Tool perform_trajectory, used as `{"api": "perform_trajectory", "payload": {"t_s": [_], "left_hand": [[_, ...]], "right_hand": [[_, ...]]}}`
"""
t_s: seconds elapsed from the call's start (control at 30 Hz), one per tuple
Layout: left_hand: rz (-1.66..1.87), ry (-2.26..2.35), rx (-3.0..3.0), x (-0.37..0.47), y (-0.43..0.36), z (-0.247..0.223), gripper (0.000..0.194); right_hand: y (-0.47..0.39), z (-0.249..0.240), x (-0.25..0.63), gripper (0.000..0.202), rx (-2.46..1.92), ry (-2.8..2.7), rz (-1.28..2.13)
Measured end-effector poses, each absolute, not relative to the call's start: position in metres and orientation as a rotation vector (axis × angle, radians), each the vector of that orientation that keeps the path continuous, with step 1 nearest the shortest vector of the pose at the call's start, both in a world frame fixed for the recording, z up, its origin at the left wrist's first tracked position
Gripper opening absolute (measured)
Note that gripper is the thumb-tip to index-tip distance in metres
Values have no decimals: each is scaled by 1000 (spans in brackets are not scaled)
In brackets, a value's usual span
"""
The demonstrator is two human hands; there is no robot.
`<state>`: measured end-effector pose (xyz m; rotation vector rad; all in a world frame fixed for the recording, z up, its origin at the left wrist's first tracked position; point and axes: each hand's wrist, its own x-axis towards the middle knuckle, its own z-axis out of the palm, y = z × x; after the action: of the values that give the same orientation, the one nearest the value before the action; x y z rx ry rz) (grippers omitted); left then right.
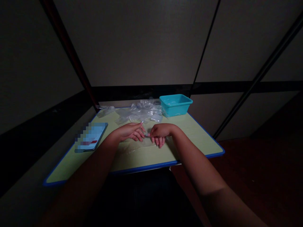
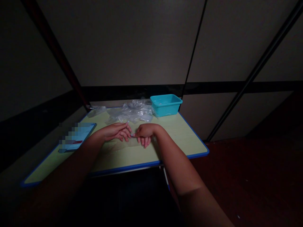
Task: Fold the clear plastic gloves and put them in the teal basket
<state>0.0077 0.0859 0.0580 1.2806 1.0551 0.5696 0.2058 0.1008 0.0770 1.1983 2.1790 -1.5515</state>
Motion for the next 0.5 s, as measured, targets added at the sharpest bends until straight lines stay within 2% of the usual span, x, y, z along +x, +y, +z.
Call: {"api": "perform_trajectory", "payload": {"t_s": [0.23,0.37,0.5], "left_hand": [[1312,1086,978,-12,103,68,38],[1394,1224,825,-20,108,68,37],[1374,1404,1041,-19,108,60,29]], "right_hand": [[113,69,206,25,1415,2671,-1527],[111,64,203,15,1285,2604,-1605],[107,67,203,16,1166,2426,-1653]]}}
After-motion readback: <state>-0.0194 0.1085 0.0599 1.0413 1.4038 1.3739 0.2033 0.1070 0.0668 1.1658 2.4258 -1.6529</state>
